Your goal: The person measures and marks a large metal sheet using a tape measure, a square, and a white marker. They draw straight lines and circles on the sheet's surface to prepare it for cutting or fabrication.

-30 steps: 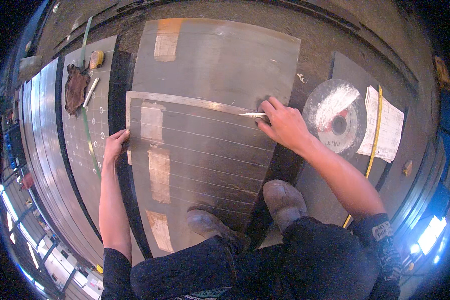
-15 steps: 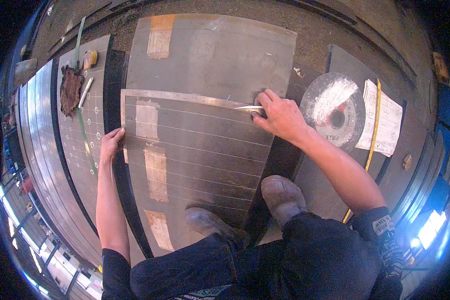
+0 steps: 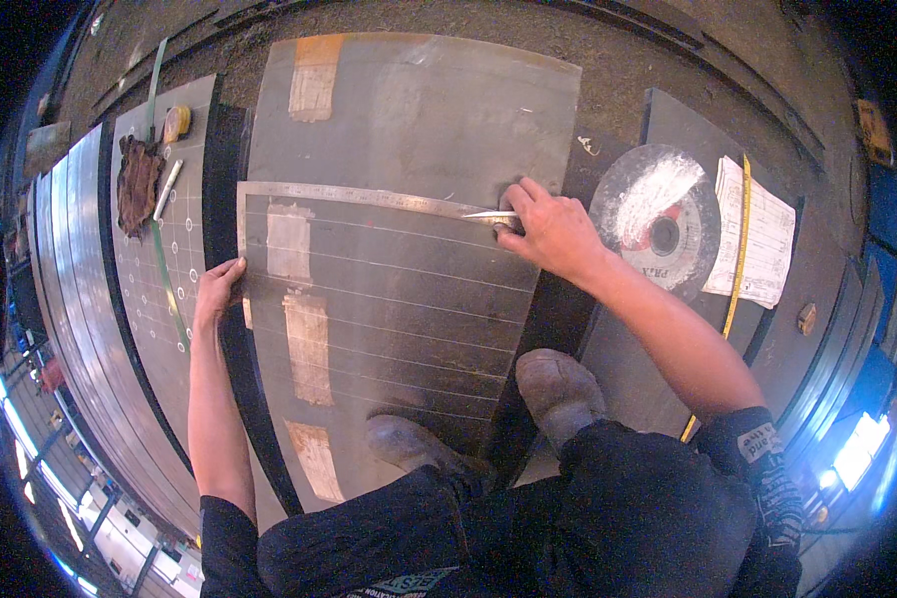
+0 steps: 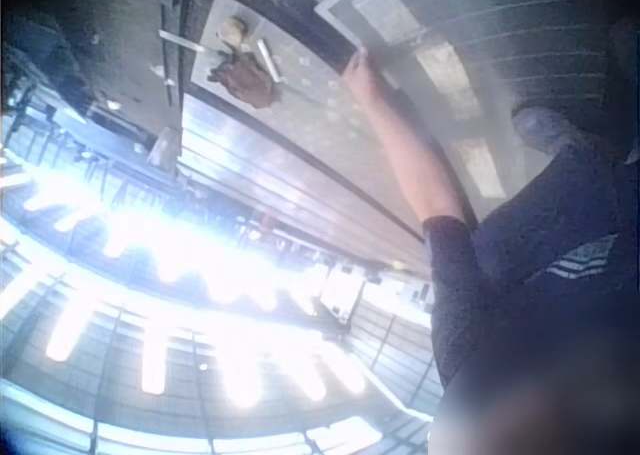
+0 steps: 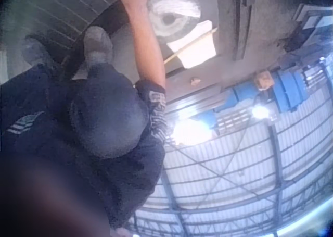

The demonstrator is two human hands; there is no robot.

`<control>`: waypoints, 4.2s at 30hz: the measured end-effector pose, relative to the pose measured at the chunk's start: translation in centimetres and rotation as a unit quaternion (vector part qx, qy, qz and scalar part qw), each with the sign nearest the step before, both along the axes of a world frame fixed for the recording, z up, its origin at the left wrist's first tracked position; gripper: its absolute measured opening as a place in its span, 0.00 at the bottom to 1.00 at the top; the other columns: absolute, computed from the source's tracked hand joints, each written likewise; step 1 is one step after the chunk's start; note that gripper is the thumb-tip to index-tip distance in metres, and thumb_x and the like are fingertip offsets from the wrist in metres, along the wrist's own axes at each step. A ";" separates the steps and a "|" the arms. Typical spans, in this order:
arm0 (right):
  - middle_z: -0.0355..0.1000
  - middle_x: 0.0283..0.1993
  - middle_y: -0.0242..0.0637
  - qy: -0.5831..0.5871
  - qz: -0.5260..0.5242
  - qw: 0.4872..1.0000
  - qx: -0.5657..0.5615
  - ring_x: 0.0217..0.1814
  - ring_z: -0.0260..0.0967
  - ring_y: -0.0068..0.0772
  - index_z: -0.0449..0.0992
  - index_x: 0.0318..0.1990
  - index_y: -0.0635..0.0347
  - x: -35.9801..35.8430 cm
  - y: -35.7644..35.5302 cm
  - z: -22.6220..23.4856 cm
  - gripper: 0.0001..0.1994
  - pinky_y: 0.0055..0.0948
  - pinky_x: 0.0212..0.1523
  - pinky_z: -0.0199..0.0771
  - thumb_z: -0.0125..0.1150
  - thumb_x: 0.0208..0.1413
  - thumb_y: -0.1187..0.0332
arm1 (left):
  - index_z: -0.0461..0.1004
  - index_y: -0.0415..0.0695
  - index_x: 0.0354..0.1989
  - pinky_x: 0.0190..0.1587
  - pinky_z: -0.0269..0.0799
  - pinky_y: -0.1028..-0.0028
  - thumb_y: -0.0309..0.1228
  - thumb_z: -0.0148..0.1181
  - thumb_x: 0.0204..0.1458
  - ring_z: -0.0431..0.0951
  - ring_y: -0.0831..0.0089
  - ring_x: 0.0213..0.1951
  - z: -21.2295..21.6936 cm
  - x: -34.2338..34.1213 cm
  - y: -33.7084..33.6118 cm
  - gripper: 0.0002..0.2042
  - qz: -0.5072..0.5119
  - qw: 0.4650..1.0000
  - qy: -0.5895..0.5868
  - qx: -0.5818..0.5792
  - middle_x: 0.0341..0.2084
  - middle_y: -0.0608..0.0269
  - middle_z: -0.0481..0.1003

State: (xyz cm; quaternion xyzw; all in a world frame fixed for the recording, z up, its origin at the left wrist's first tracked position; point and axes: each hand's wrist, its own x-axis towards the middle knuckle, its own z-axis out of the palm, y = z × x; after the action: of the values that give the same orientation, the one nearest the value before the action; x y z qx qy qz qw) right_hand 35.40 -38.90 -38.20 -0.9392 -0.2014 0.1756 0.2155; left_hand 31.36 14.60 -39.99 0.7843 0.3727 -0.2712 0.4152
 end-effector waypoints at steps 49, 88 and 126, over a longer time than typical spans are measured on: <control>0.63 0.43 0.50 0.027 0.008 0.994 0.104 0.42 0.68 0.58 0.69 0.47 0.64 3.9 6.9 3.3 0.11 0.49 0.43 0.70 0.52 0.59 0.68 | 0.81 0.38 0.44 0.25 0.68 0.76 0.38 0.67 0.52 0.73 0.79 0.26 0.0 -0.5 -0.2 0.17 0.020 0.998 -0.052 -0.009 0.29 0.65 0.79; 0.69 0.39 0.49 -0.012 0.199 0.980 -0.021 0.39 0.74 0.55 0.68 0.39 0.65 6.4 15.9 3.7 0.07 0.49 0.39 0.76 0.53 0.55 0.73 | 0.81 0.37 0.44 0.38 0.72 0.73 0.38 0.67 0.51 0.78 0.74 0.33 0.5 -0.5 -0.4 0.18 0.019 0.999 -0.049 -0.009 0.32 0.58 0.81; 0.76 0.33 0.49 0.368 0.028 0.929 -0.040 0.35 0.76 0.44 0.72 0.40 0.66 3.8 -8.5 11.4 0.09 0.39 0.39 0.73 0.55 0.55 0.71 | 0.73 0.43 0.49 0.34 0.60 0.78 0.42 0.54 0.63 0.66 0.80 0.32 20.4 -25.1 10.5 0.16 0.416 0.843 -0.319 0.122 0.37 0.70 0.73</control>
State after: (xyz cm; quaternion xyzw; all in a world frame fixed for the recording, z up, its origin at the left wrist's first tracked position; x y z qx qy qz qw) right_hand 39.18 -47.36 -26.78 -0.8106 -0.1273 0.5225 0.2319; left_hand 6.30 25.13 -19.61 0.6432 0.5413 0.2396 0.4857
